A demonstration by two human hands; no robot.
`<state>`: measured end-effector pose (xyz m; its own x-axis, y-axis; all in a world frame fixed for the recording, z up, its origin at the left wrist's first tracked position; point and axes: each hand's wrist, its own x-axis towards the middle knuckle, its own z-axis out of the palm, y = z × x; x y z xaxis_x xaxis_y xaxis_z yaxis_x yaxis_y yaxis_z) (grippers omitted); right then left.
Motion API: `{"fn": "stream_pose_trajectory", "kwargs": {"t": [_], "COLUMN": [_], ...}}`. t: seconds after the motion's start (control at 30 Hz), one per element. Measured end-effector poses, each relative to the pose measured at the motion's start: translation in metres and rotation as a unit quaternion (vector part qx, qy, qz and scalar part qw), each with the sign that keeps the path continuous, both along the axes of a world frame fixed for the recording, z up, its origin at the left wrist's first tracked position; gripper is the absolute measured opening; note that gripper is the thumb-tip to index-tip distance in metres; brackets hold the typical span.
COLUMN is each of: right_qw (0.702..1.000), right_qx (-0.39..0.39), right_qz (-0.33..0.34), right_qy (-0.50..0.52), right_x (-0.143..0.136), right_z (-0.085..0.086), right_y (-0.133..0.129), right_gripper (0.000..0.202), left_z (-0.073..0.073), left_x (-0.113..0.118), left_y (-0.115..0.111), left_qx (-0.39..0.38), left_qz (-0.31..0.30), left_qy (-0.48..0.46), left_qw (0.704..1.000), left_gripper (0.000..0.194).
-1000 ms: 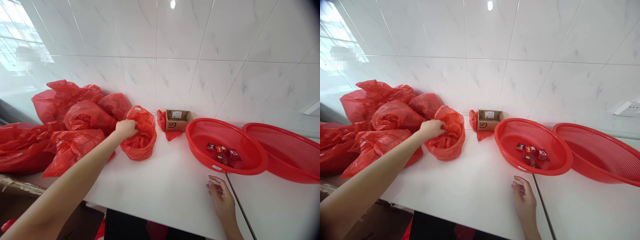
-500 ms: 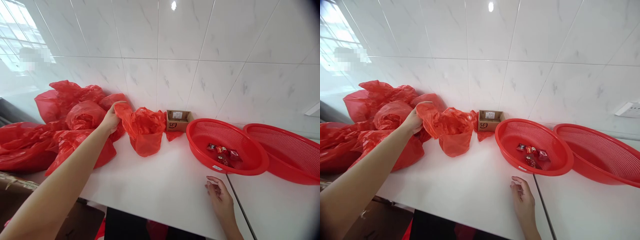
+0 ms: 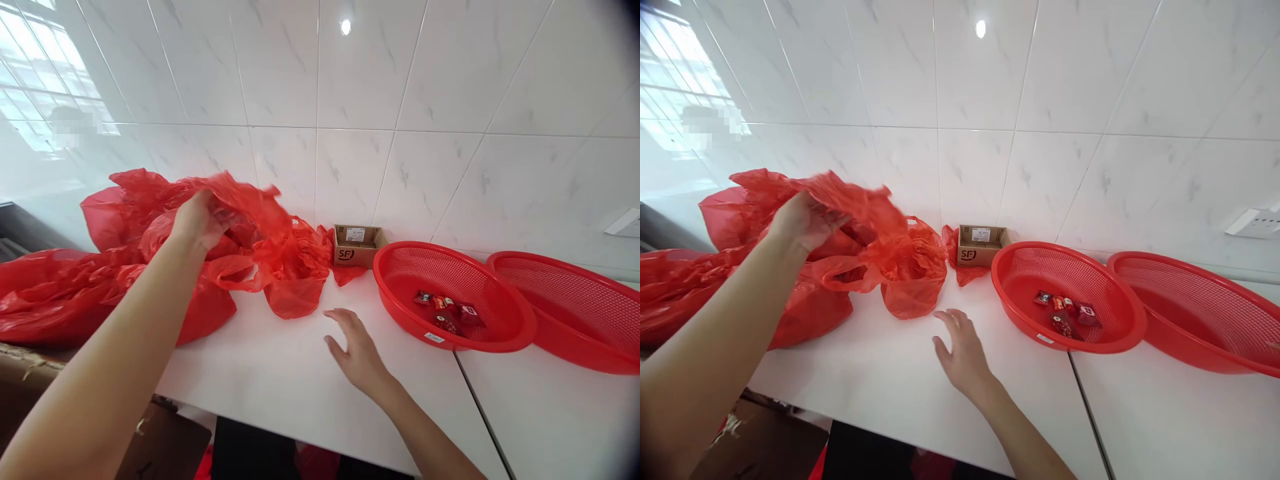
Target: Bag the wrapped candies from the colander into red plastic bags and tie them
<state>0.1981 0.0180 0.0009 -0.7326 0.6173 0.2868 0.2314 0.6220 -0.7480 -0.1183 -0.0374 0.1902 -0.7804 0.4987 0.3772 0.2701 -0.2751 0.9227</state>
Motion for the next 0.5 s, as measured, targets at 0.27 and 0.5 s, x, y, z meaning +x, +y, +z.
{"fn": "stream_pose_trajectory", "kwargs": {"t": [0.27, 0.5], "right_qw": [0.994, 0.991], "right_qx": [-0.013, -0.086], "right_qz": [0.092, 0.053], "right_qy": [-0.058, 0.082], "right_x": [-0.129, -0.141], "right_z": [-0.011, -0.011], "right_y": [0.013, 0.055], "right_gripper": [0.066, 0.042], "left_z": [-0.017, -0.095], "left_x": [0.063, 0.106], "left_y": [-0.019, -0.048], "left_qx": [0.184, 0.14], "left_qz": [-0.062, -0.137], "left_qy": [-0.188, -0.361], "left_qw": [0.963, 0.912], "left_gripper": [0.019, 0.012]}}
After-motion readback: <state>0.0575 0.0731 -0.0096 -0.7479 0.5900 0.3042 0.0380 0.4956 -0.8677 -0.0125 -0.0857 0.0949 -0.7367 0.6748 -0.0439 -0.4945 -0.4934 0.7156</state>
